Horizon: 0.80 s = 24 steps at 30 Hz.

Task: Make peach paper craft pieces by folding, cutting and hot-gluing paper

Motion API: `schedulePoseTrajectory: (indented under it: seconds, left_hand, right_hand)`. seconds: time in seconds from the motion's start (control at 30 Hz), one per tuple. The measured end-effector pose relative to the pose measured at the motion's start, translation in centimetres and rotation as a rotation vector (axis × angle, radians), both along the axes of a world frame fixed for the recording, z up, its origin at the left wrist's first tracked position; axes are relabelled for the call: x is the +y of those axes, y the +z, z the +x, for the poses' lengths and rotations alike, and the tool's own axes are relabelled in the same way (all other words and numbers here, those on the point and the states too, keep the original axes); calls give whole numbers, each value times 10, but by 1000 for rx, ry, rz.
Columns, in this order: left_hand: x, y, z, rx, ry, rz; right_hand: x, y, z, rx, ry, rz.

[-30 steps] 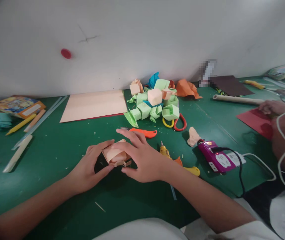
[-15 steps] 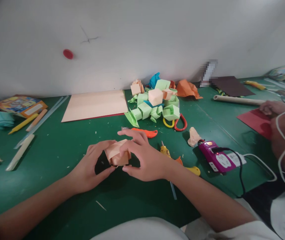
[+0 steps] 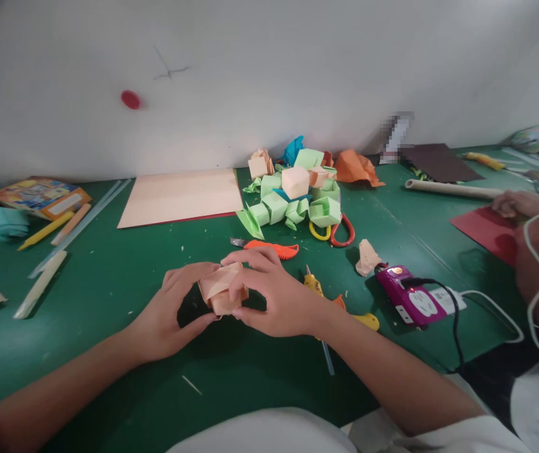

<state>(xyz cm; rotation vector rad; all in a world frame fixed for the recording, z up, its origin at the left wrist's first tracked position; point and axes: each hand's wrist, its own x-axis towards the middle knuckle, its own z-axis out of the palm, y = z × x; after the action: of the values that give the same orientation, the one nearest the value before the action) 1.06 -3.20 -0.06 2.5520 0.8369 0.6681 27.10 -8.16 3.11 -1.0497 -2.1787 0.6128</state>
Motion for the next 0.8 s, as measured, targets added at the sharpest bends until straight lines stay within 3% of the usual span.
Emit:
schedulePoseTrajectory:
  seconds: [0.57,0.8]
  left_hand:
    - [2,11,0,-59,56,48]
    - [5,17,-4,-83,113,68]
  right_hand:
    - [-3,6,-2,-20,15,-21]
    - [-2,1,-2,-17,27,48]
